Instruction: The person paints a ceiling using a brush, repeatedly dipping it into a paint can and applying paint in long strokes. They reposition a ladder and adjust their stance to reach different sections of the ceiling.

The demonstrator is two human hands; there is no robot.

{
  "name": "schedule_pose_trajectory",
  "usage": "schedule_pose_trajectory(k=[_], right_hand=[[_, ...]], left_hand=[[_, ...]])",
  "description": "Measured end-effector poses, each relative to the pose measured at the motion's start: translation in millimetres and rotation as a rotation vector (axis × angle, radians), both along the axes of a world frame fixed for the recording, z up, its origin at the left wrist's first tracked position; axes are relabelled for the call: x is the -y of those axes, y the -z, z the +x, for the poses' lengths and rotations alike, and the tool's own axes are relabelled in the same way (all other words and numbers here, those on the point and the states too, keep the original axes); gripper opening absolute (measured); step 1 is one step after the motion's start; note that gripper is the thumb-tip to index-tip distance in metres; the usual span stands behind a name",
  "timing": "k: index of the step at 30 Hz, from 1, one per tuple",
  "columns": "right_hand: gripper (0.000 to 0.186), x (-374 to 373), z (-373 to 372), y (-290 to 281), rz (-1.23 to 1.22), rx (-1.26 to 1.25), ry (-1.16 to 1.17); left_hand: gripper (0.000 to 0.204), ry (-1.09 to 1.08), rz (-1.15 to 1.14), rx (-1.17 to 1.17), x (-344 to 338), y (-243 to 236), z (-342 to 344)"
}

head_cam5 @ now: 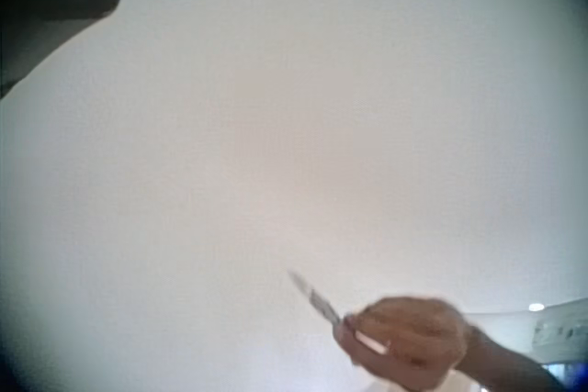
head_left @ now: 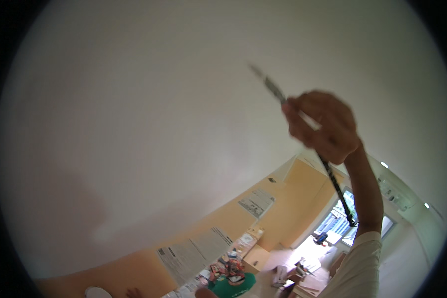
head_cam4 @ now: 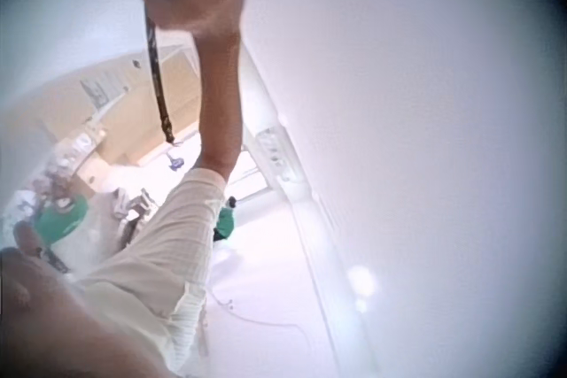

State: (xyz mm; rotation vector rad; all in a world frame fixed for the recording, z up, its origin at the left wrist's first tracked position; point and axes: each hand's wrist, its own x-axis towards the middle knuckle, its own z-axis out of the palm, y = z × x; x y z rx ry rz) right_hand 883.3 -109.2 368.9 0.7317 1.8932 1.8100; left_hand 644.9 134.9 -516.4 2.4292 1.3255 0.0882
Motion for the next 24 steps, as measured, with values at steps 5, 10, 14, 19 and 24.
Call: schedule_pose_trajectory(k=[5, 10, 14, 19, 24], right_hand=[[0.038, -37.9, -34.8, -58.6, -0.084, 0.236, 0.039], [0.048, -62.2, -44.9, -68.1, -0.131, 0.213, 0.145], [0.044, -40.6, -34.4, -63.9, -0.137, 0.034, 0.276], [0.042, -77.2, -39.2, -58.2, -0.142, -0.011, 0.284], [0.043, -66.0, -30.6, -63.2, -0.173, 0.03, 0.351]], left_hand=[[0.114, -0.024, 0.001, 0.02, 9.9, 1.4, 11.6], [0.114, -0.023, -0.004, -0.009, 14.1, 8.4, 7.5], [0.122, -0.028, 0.307, 0.402, -8.2, 61.8, 16.1], [0.115, -0.047, -0.003, -0.107, 21.9, -12.1, -3.1], [0.129, -0.084, 0.017, 0.242, 11.8, 13.8, 6.0]])
